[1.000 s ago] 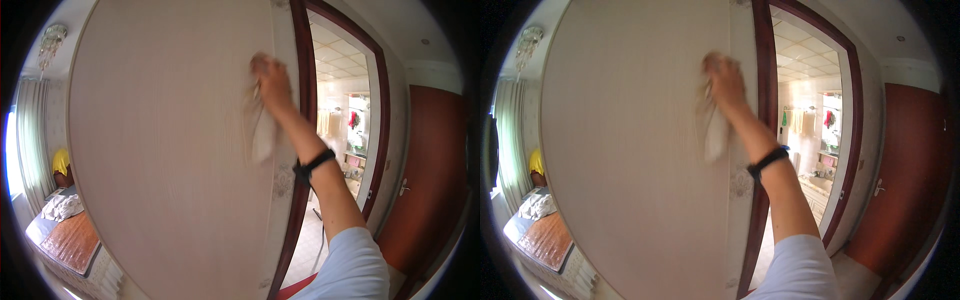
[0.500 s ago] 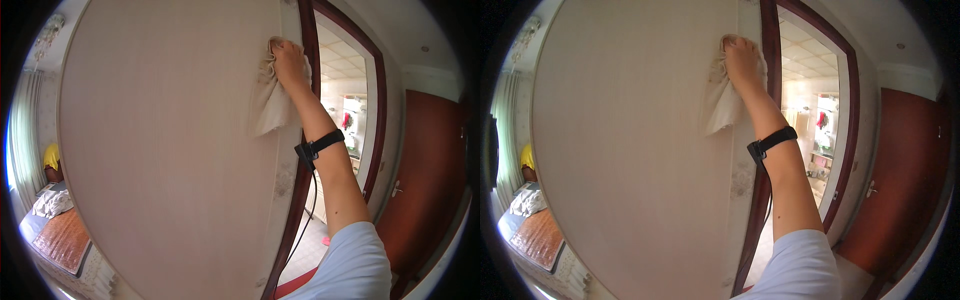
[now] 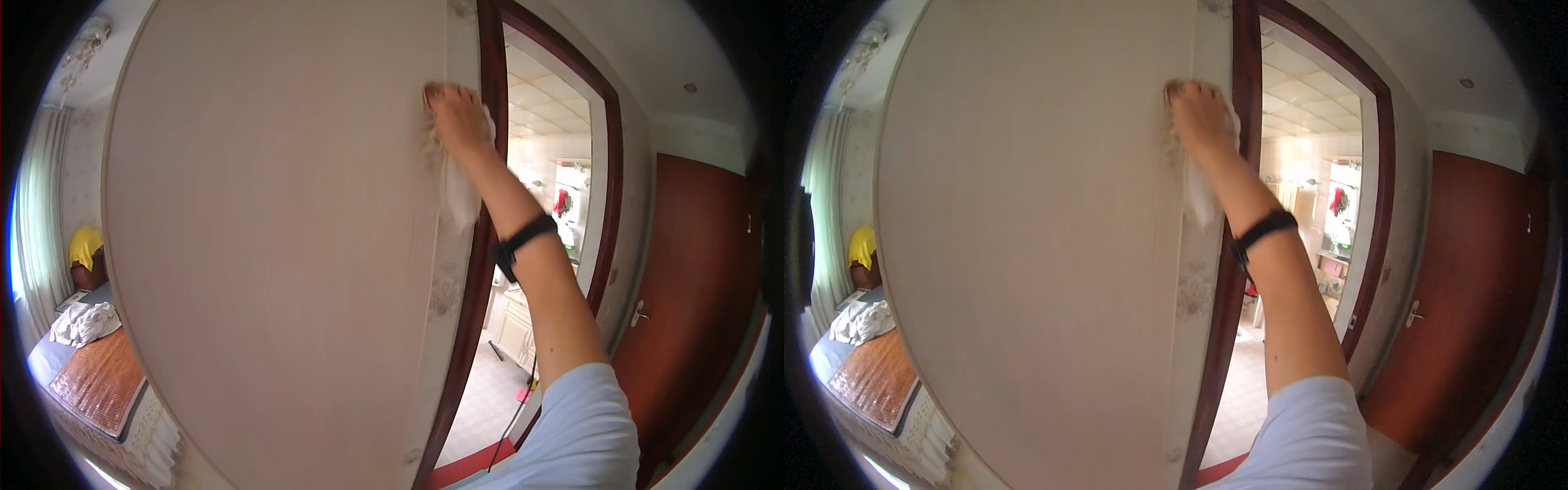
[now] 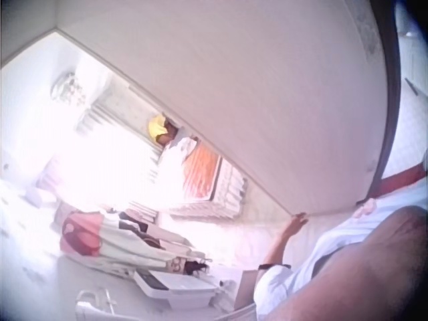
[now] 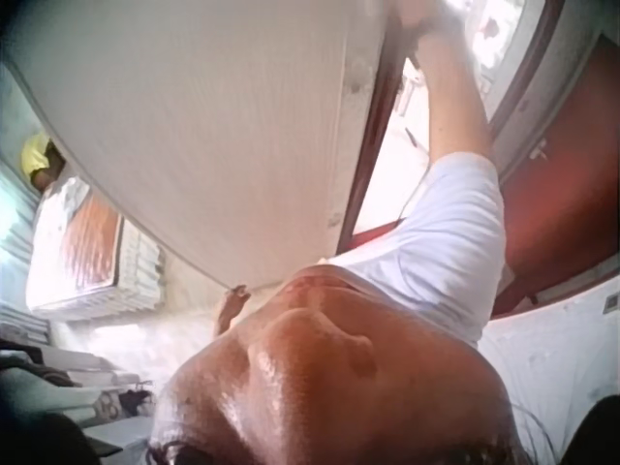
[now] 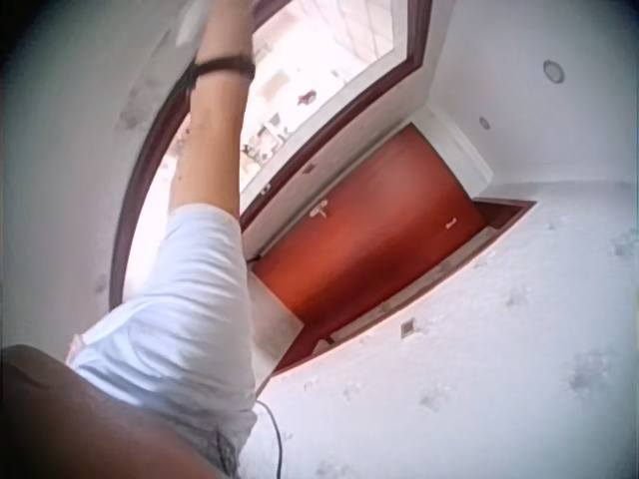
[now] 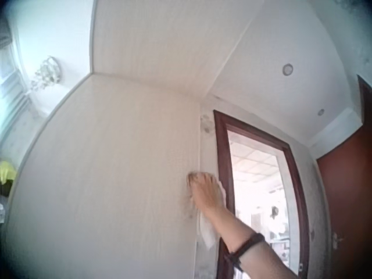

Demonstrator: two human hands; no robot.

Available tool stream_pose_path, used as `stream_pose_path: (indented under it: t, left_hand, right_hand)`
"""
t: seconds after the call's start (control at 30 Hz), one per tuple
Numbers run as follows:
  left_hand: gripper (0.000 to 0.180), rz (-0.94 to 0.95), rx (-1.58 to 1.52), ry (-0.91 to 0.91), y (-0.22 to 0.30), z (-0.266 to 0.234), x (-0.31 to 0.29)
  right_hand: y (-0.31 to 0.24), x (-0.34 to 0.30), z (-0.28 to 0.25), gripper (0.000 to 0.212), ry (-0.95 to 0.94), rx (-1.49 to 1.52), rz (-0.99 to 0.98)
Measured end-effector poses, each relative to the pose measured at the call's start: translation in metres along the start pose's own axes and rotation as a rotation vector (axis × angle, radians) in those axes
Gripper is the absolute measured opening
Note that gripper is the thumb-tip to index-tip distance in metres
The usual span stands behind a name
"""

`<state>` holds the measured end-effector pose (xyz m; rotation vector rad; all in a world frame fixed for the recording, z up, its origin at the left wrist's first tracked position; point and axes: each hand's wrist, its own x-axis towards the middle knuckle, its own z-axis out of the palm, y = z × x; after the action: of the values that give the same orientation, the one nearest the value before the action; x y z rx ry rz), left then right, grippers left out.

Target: The person wipes a wardrobe door and its frame with a white cloth, then moves to the window area and wipes the window sill and frame. The person uses a cloth to clean the surfaces.

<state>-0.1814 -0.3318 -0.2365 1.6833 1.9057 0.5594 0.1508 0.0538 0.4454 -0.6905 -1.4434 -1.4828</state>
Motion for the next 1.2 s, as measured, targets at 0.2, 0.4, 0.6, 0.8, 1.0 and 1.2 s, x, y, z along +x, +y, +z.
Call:
stream_pose_path:
  t: [0.2, 0.4, 0.6, 0.8, 1.0, 1.2]
  left_hand:
    - [0.038, -0.016, -0.055, 0.073, 0.013, 0.005, 0.002]
    - [0.037, 0.029, -0.053, 0.161, 0.006, 0.025, -0.008]
    - [0.040, 0.064, 0.082, 0.140, -0.012, 0.046, -0.014]
    - [0.041, -0.010, 0.030, 0.137, -0.015, 0.048, -0.019]
    - [0.040, 0.018, 0.006, 0.094, -0.012, 0.057, -0.025]
    - [0.041, -0.096, -0.031, 0.032, -0.004, 0.050, -0.040]
  right_hand:
    - [0.013, 0.038, 0.022, 0.015, 0.013, -0.056, 0.036]
    - [0.004, 0.028, 0.014, 0.018, 0.000, -0.114, 0.044]
    - [0.013, 0.037, 0.030, 0.012, -0.068, -0.139, 0.087]
    - [-0.003, 0.012, -0.001, 0.017, -0.161, -0.085, 0.087]
    - [-0.071, -0.153, -0.016, 0.032, -0.006, 0.317, 0.011]
    - [-0.047, -0.035, 0.011, 0.060, -0.079, 0.190, 0.177]
